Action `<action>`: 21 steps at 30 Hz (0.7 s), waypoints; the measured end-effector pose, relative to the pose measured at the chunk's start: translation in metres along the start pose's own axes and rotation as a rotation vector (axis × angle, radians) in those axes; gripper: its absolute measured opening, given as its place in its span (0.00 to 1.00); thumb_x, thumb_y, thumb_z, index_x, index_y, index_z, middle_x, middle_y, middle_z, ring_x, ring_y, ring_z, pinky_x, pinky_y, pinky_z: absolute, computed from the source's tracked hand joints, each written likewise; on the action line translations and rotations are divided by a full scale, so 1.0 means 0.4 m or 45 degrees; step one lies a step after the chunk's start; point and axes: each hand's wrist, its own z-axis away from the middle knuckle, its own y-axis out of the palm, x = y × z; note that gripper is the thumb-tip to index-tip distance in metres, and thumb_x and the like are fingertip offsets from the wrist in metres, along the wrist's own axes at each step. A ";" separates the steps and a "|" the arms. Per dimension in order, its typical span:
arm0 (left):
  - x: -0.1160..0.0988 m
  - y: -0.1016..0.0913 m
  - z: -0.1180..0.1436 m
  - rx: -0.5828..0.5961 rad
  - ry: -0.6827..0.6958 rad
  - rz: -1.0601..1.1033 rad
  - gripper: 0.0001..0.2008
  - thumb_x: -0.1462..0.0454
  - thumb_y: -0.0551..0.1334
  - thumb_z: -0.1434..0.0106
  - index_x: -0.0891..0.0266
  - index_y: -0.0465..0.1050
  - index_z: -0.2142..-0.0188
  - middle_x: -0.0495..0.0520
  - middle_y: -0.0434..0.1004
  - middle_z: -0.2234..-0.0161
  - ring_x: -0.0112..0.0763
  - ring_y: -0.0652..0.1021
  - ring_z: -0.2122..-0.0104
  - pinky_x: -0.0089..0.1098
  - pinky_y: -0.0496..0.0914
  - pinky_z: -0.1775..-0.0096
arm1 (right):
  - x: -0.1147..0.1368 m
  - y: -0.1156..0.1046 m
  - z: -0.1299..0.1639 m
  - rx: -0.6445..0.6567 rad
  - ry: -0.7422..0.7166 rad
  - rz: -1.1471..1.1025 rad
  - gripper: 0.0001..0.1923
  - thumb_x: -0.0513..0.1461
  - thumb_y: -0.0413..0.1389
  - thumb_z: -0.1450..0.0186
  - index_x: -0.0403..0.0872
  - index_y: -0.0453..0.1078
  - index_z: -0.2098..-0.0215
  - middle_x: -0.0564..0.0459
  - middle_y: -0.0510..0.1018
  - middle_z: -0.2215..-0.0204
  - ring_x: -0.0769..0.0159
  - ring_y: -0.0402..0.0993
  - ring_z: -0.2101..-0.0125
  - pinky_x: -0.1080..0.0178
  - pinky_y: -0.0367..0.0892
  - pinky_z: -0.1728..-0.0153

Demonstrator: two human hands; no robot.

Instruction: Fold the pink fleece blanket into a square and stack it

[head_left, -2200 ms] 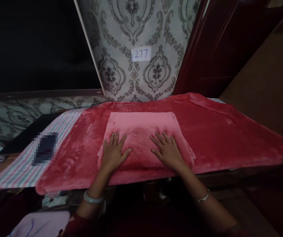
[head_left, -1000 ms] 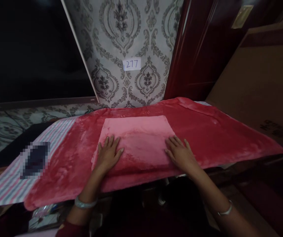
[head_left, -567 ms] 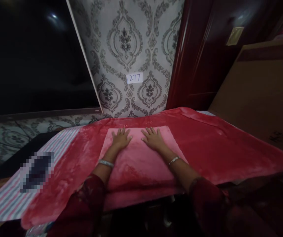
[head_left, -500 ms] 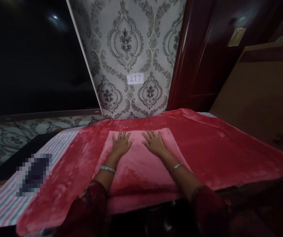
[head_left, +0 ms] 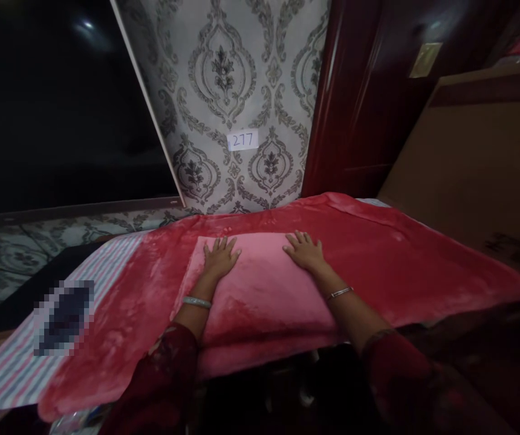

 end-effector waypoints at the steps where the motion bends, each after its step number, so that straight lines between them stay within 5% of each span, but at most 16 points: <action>1: -0.001 -0.002 -0.001 0.008 -0.001 0.001 0.31 0.49 0.43 0.27 0.53 0.51 0.28 0.58 0.49 0.27 0.49 0.52 0.29 0.65 0.45 0.34 | -0.027 -0.007 0.009 0.028 0.045 -0.027 0.31 0.53 0.38 0.25 0.57 0.48 0.26 0.49 0.44 0.26 0.48 0.44 0.29 0.35 0.47 0.35; 6: -0.012 -0.046 0.000 0.067 0.016 0.055 0.32 0.49 0.42 0.27 0.55 0.48 0.28 0.59 0.45 0.26 0.47 0.50 0.28 0.63 0.45 0.33 | -0.082 -0.052 0.080 0.011 0.169 -0.020 0.30 0.50 0.39 0.25 0.55 0.50 0.27 0.45 0.51 0.27 0.44 0.47 0.30 0.34 0.49 0.36; 8: -0.016 -0.082 0.023 0.074 0.021 0.077 0.32 0.50 0.43 0.27 0.58 0.49 0.28 0.61 0.42 0.26 0.46 0.48 0.28 0.61 0.46 0.33 | -0.045 -0.065 0.119 -0.100 0.107 0.015 0.29 0.48 0.40 0.25 0.51 0.53 0.27 0.43 0.52 0.28 0.45 0.45 0.29 0.36 0.48 0.35; 12: -0.024 -0.134 0.147 -0.043 0.070 -0.026 0.30 0.54 0.48 0.28 0.62 0.56 0.30 0.65 0.50 0.28 0.48 0.52 0.29 0.61 0.45 0.33 | 0.110 -0.037 0.221 -0.200 -0.312 -0.012 0.29 0.46 0.41 0.25 0.47 0.54 0.28 0.41 0.53 0.28 0.48 0.46 0.29 0.41 0.45 0.33; 17: -0.015 -0.069 0.324 -0.072 0.019 -0.082 0.28 0.54 0.47 0.27 0.56 0.57 0.30 0.62 0.53 0.29 0.52 0.54 0.29 0.64 0.49 0.34 | 0.265 0.065 0.322 -0.143 -0.628 -0.051 0.29 0.46 0.42 0.25 0.46 0.55 0.28 0.42 0.54 0.29 0.49 0.46 0.29 0.41 0.43 0.32; 21: 0.002 -0.008 0.355 -0.046 -0.044 -0.056 0.29 0.52 0.45 0.26 0.52 0.54 0.29 0.57 0.46 0.27 0.52 0.48 0.28 0.65 0.48 0.34 | 0.245 0.101 0.337 -0.163 -0.608 -0.007 0.30 0.49 0.43 0.25 0.49 0.54 0.28 0.46 0.53 0.28 0.50 0.46 0.29 0.43 0.43 0.32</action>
